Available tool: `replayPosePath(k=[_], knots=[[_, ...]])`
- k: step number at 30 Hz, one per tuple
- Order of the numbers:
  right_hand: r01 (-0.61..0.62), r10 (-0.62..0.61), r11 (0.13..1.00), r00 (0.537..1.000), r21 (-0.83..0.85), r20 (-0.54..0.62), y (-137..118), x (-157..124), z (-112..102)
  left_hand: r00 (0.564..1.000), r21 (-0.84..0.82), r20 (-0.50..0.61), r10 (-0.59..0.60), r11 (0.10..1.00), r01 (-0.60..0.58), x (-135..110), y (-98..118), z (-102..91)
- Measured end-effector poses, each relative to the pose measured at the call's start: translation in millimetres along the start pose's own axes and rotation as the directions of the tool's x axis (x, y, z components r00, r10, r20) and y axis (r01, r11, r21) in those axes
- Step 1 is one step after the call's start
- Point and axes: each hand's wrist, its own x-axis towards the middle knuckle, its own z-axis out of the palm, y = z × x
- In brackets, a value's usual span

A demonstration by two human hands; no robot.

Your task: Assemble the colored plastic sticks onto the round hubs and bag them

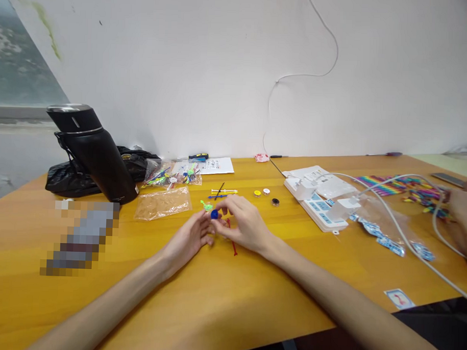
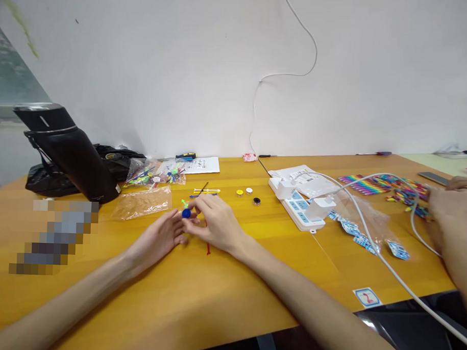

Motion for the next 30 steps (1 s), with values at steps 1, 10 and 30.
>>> replayPosePath(k=[1, 10, 30], knots=[[-0.021, 0.020, 0.999, 0.999, -0.026, -0.033, 3, 1, -3, 0.999, -0.011, -0.031, -0.013, 1.000, 0.012, 2, 1, -2.9], [-0.232, 0.184, 0.927, 0.966, -0.294, -0.182, 47, 4, -32, 0.991, -0.007, -0.105, -0.083, 0.997, 0.083, 6, 4, -10.5], [-0.369, 0.445, 0.881, 0.859, -0.297, 0.252, 41, 3, -47, 0.999, 0.128, -0.041, -0.011, 0.992, 0.016, 3, 1, -7.3]])
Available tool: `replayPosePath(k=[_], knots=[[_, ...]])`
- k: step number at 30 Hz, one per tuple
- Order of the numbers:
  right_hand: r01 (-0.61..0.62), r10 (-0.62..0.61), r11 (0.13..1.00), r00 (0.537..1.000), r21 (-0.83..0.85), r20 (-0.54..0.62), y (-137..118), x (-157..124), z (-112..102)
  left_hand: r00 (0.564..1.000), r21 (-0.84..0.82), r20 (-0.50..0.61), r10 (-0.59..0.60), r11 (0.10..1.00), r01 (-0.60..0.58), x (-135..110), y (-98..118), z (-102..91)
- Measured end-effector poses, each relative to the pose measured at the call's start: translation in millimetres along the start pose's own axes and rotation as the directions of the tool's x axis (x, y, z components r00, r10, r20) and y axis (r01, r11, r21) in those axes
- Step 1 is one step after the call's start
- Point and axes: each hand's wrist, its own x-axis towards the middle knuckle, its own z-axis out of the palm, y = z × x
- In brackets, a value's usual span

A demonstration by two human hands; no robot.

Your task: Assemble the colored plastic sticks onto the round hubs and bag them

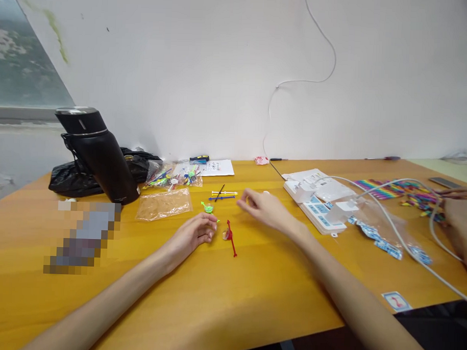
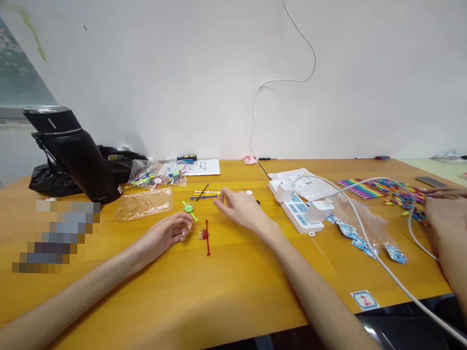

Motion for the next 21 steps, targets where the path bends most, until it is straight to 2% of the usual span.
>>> replayPosePath(k=[3, 5, 8, 11, 15, 21], knots=[[0.165, -0.216, 0.960, 0.950, 0.226, 0.225, -20, -6, 16, 1.000, 0.017, 0.001, 0.020, 1.000, -0.020, -1, -1, 1.3], [0.198, -0.268, 0.944, 0.927, 0.263, 0.264, -29, -11, 24, 1.000, 0.031, 0.001, 0.021, 0.999, -0.021, 0, -2, 1.5], [0.216, -0.280, 0.932, 0.939, 0.289, 0.199, -34, -12, 31, 0.999, 0.051, 0.003, 0.034, 0.998, -0.034, 1, -4, 0.8], [0.256, -0.284, 0.920, 0.957, 0.296, 0.056, -34, -10, 34, 0.998, 0.066, -0.002, 0.057, 0.996, -0.056, 2, -7, -0.1], [0.342, -0.324, 0.916, 0.939, 0.210, -0.113, -36, -8, 37, 0.993, 0.137, 0.021, 0.118, 0.983, -0.120, 0, -8, 0.4], [0.463, -0.443, 0.865, 0.886, 0.192, -0.141, -43, -11, 38, 0.978, 0.280, 0.067, 0.198, 0.937, -0.209, -1, -10, 5.3]])
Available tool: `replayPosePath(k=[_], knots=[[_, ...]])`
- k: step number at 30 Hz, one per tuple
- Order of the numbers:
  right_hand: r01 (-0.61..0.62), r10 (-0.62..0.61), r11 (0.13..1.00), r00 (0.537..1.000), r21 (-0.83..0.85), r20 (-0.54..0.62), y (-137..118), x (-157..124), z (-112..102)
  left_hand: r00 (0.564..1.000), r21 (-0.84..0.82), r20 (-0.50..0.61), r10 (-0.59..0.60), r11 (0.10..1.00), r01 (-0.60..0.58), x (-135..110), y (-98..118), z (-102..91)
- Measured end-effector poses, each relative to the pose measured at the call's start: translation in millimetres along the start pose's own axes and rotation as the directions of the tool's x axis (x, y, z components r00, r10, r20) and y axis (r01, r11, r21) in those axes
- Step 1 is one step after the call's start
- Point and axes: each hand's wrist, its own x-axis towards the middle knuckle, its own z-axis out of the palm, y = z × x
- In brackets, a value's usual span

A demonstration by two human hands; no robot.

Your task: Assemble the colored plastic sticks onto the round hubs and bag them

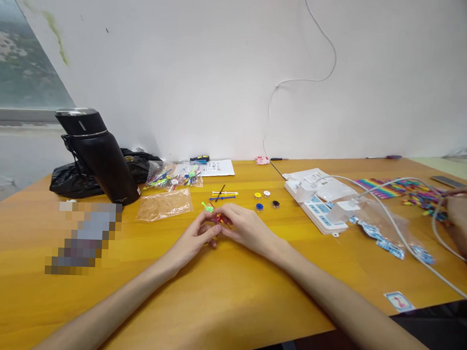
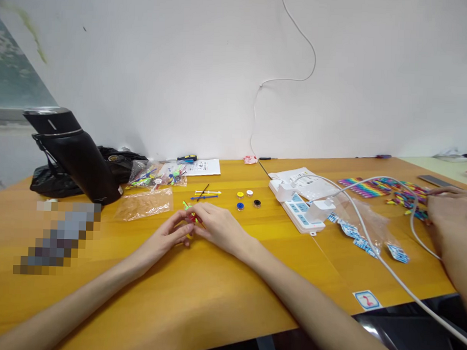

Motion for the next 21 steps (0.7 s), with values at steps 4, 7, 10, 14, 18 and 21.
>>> replayPosePath(k=[4, 7, 10, 14, 18, 21], knots=[[0.049, -0.049, 0.999, 0.998, -0.014, 0.032, -3, 1, -1, 1.000, -0.027, -0.007, 0.024, 0.999, -0.024, 1, -4, -0.2], [0.051, -0.050, 0.998, 0.999, -0.033, 0.018, -2, 0, -2, 0.999, 0.023, -0.030, 0.042, 0.999, -0.041, 1, -7, -3.7], [0.072, -0.069, 0.994, 0.997, -0.085, 0.039, 0, -1, -3, 0.996, 0.248, -0.046, 0.077, 0.967, -0.063, -2, -7, -6.4], [0.111, -0.096, 0.980, 0.991, -0.165, 0.094, -1, -2, -3, 0.995, 0.396, -0.014, 0.096, 0.914, -0.083, -5, -1, -5.8], [0.050, -0.041, 0.979, 0.998, -0.197, 0.051, -6, 0, 0, 0.997, 0.402, 0.005, 0.076, 0.913, -0.072, -2, 4, -3.7], [-0.001, 0.005, 0.980, 1.000, -0.200, 0.020, -11, 1, 4, 0.997, 0.410, 0.010, 0.078, 0.909, -0.075, -1, 5, -3.0]])
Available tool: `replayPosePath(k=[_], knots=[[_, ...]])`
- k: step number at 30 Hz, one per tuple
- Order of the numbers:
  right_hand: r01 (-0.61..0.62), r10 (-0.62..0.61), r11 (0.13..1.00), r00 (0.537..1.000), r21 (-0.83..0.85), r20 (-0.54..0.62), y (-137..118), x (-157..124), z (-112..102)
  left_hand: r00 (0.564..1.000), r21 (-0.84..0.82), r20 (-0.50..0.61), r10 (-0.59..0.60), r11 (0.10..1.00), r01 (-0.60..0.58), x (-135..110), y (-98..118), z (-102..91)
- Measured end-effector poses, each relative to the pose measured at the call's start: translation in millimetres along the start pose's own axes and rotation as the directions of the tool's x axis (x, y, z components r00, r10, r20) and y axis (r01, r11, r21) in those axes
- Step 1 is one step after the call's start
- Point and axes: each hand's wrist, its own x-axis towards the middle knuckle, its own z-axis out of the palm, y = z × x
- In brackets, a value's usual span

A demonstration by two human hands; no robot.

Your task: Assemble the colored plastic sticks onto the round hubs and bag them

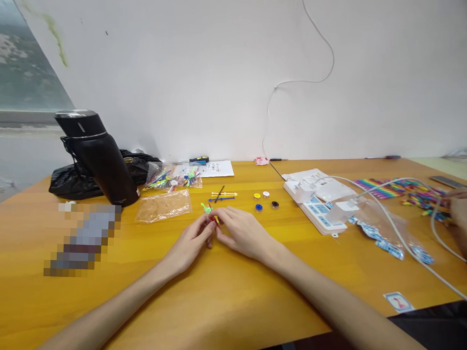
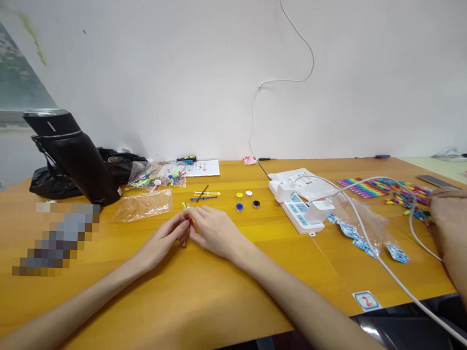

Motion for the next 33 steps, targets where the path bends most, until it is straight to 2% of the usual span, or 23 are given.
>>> replayPosePath(k=[5, 13, 24, 33], knots=[[-0.075, 0.076, 0.997, 0.997, -0.024, 0.010, -6, 0, 4, 1.000, 0.052, 0.003, 0.008, 0.999, -0.008, -1, 2, 1.0], [-0.115, 0.112, 0.987, 0.993, -0.116, -0.027, -11, -1, 7, 1.000, 0.131, 0.008, -0.024, 0.991, 0.023, 0, 5, -1.2], [-0.242, 0.243, 0.969, 0.970, -0.055, 0.010, -12, -2, 9, 1.000, 0.200, 0.003, 0.009, 0.980, -0.009, 2, 4, 0.6], [-0.209, 0.205, 0.970, 0.978, 0.125, 0.038, -11, 0, 3, 1.000, 0.180, 0.014, 0.020, 0.983, -0.022, 4, 4, 0.1]])
